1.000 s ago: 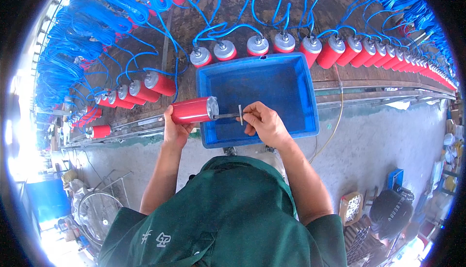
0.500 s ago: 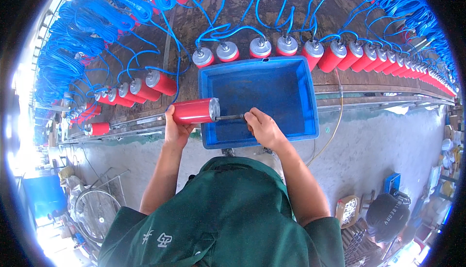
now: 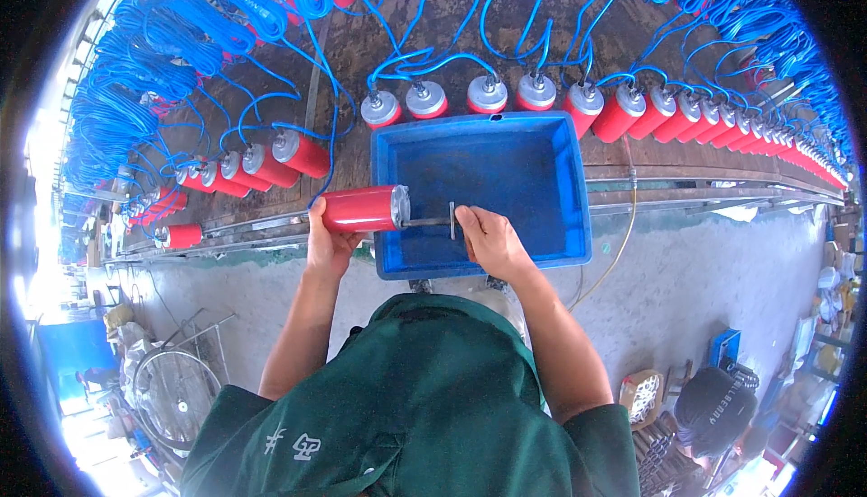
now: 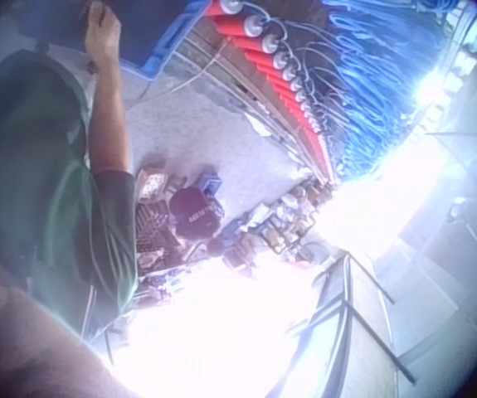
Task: The person picks up a red canister, uses a handheld air nozzle to apply pressure to a valve, and then submerges the canister in a blue bin of water, repeating the process for multiple canisters.
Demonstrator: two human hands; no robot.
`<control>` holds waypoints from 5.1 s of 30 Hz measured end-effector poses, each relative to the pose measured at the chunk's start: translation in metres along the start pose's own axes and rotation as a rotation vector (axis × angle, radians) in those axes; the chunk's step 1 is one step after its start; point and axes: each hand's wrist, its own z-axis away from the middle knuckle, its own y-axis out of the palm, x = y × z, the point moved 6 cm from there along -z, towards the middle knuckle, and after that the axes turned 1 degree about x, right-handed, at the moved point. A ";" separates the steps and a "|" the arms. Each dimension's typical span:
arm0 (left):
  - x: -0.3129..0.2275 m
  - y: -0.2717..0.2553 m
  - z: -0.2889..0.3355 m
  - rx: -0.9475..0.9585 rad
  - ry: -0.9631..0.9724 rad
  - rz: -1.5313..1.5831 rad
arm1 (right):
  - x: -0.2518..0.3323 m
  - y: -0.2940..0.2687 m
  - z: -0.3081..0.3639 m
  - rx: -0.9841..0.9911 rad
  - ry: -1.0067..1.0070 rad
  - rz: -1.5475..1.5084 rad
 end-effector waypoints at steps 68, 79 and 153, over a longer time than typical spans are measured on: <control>0.002 0.002 0.005 -0.132 0.048 0.002 | 0.042 -0.013 0.004 -0.053 -0.647 0.626; 0.008 -0.003 -0.009 -0.072 0.093 -0.029 | 0.011 -0.016 -0.029 0.180 0.106 0.223; 0.005 0.001 0.003 -0.075 0.017 0.048 | 0.004 -0.012 -0.017 -0.133 0.115 -0.529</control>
